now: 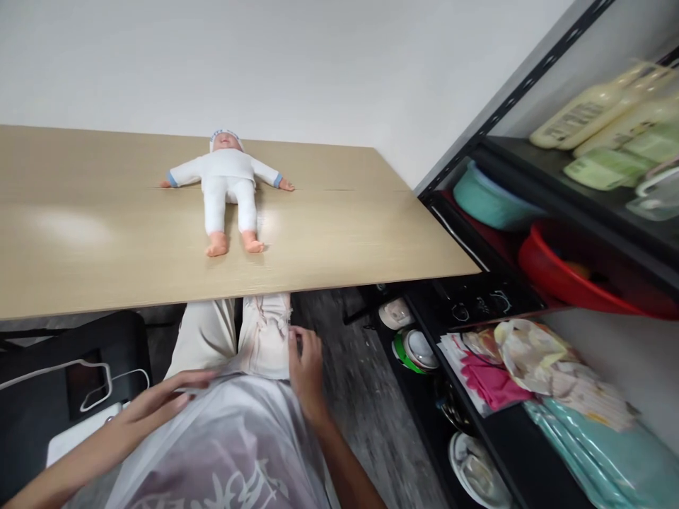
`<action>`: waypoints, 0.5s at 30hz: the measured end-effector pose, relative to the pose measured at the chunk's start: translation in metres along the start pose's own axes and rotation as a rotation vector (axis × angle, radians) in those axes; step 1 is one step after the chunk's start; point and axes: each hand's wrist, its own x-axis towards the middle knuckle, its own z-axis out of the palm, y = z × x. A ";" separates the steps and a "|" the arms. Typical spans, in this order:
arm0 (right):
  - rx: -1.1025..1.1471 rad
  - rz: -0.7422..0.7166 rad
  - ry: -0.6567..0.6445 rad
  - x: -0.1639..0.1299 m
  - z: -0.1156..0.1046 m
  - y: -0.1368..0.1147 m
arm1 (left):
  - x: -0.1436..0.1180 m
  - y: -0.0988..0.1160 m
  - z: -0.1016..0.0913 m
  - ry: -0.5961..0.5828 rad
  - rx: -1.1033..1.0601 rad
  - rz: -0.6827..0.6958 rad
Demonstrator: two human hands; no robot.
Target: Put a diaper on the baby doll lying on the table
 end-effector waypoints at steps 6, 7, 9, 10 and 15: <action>0.131 0.447 -0.169 0.020 0.021 0.055 | 0.110 -0.064 0.047 -0.045 0.127 -0.176; 0.167 0.466 -0.206 0.023 0.027 0.055 | 0.130 -0.072 0.057 -0.035 0.112 -0.191; 0.240 0.478 -0.274 0.030 0.039 0.049 | 0.159 -0.083 0.075 -0.029 0.082 -0.240; 0.279 0.488 -0.305 0.033 0.043 0.043 | 0.166 -0.085 0.082 -0.033 0.066 -0.268; 0.440 0.533 -0.395 0.024 0.014 -0.008 | 0.129 -0.062 0.097 -0.114 -0.065 -0.317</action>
